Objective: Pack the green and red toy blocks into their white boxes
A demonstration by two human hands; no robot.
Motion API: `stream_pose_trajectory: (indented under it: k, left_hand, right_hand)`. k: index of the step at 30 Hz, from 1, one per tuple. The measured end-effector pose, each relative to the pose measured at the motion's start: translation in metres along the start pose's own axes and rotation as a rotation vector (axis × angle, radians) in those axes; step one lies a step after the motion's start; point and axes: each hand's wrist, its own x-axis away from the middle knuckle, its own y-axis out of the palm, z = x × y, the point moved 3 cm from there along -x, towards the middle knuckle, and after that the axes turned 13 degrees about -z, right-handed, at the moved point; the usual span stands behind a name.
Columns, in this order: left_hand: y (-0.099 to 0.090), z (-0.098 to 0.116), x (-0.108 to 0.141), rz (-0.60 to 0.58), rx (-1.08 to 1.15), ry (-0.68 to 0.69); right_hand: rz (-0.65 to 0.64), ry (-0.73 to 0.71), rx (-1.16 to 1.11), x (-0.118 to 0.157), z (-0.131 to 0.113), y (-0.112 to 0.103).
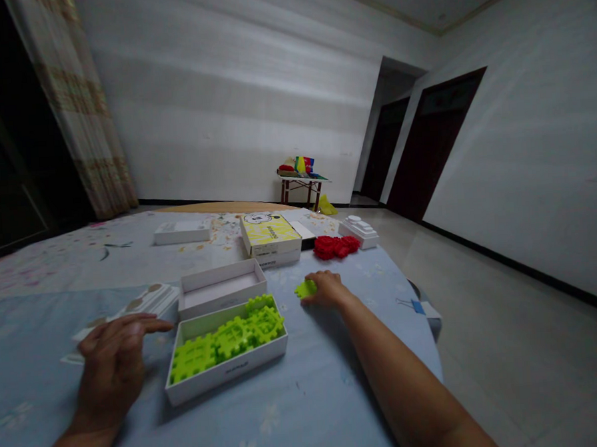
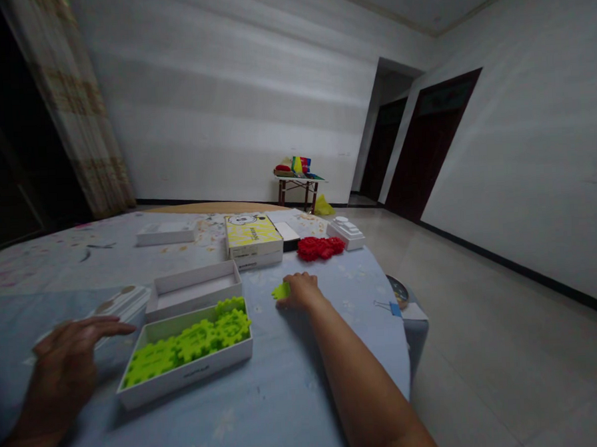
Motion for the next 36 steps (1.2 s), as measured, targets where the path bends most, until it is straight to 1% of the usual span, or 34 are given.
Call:
stream_pose_trajectory:
  k: [5,10,12,19,22,24,28,30,32,34,36]
  left_hand:
    - [0.001,-0.002,-0.001,0.006,0.037,-0.028]
    - [0.003,-0.005,-0.001,0.012,0.047,-0.022]
    - [0.004,-0.004,0.000,0.019,0.045,-0.028]
    - [0.003,-0.002,-0.001,-0.012,0.048,-0.045]
    - [0.001,0.001,-0.001,0.001,0.036,-0.030]
    - [-0.001,0.005,0.000,-0.013,0.015,-0.018]
    - [-0.003,0.011,0.000,-0.020,-0.005,-0.016]
    - [-0.004,0.012,0.000,-0.008,-0.003,-0.025]
    - [-0.003,0.013,-0.001,-0.014,0.005,-0.029]
    - [-0.003,0.014,-0.001,-0.028,0.012,-0.030]
    - [-0.003,0.015,-0.001,-0.033,0.016,-0.028]
  right_hand:
    - [-0.010,-0.045,0.022,-0.001,-0.006,0.001]
    - [-0.032,-0.099,0.026,0.004,-0.006,-0.002]
    - [-0.048,-0.097,0.033,0.006,-0.005,-0.003]
    - [-0.079,-0.068,0.067,0.008,-0.004,-0.003]
    - [-0.076,-0.070,0.071,0.008,-0.004,-0.002]
    - [-0.067,-0.074,0.064,0.009,-0.003,-0.003]
    - [-0.015,-0.088,0.012,0.013,-0.002,-0.013]
    - [0.050,-0.170,-0.097,0.018,-0.008,-0.022]
    - [0.110,-0.310,-0.239,0.028,-0.021,-0.032]
    - [0.130,-0.445,-0.337,0.040,-0.040,-0.040]
    - [0.124,-0.527,-0.376,0.053,-0.060,-0.045]
